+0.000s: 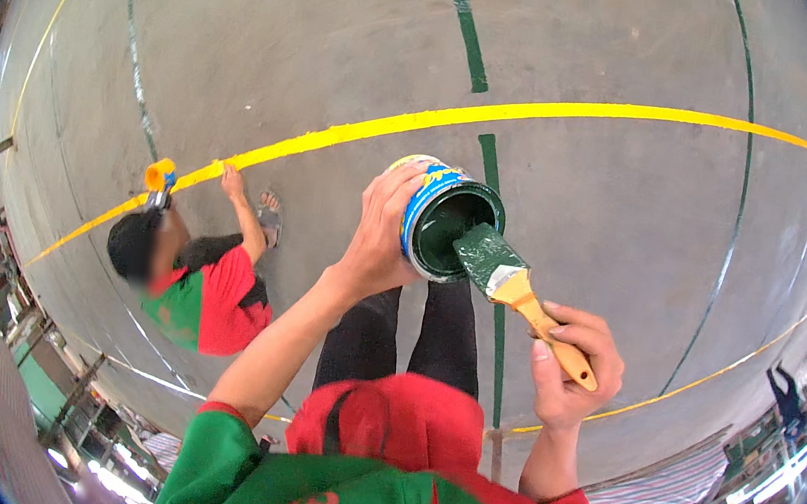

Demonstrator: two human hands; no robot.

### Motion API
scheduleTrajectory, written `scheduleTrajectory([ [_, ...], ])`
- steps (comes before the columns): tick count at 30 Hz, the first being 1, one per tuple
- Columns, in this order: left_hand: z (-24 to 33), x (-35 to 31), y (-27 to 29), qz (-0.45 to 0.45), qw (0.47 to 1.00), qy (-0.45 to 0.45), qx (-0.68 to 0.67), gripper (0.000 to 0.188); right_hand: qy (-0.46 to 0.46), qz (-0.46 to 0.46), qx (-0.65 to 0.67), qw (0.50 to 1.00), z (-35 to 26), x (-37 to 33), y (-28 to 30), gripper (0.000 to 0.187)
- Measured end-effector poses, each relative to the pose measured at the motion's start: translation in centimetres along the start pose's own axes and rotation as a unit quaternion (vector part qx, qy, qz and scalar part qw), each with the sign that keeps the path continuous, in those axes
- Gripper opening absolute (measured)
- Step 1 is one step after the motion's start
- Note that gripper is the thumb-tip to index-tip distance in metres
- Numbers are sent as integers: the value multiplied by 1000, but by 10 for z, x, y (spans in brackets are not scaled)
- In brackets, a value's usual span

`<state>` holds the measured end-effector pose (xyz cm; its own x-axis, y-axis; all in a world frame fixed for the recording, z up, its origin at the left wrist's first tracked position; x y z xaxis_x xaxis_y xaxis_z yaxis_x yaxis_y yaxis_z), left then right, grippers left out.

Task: The person paints a green line on a concrete floor using a paintbrush and a paint can. They repeatedly dip the brush into the can and apply paint along a pre-marked line, moving forward as they work.

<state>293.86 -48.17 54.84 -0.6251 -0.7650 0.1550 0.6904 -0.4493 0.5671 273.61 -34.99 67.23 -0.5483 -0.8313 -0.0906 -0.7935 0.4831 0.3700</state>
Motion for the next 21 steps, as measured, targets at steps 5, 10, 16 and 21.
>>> scheduleTrajectory([
  [5,-92,-8,-85,-9,1000,13,-19,122,19,-70,-97,993,113,22,-42,20],
  [10,-168,-34,-142,-49,997,44,-28,127,-66,-29,-82,994,199,17,-54,19],
  [16,-203,-46,-177,-62,993,87,-47,128,-133,0,-21,991,248,13,-77,20],
  [21,-209,-37,-187,-75,992,79,-67,127,-93,-29,-56,994,253,25,-89,21],
])
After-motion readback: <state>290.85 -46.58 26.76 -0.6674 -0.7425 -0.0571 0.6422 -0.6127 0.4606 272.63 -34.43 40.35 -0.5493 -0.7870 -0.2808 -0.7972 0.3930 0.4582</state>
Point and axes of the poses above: each hand's wrist, its own x-axis towards the middle knuckle, its own y-axis out of the back of the hand, z = x × y, the point moved 8 cm from there along x, towards the middle knuckle, and after that the axes turned 3 degrees about y, right-handed, at the moved point
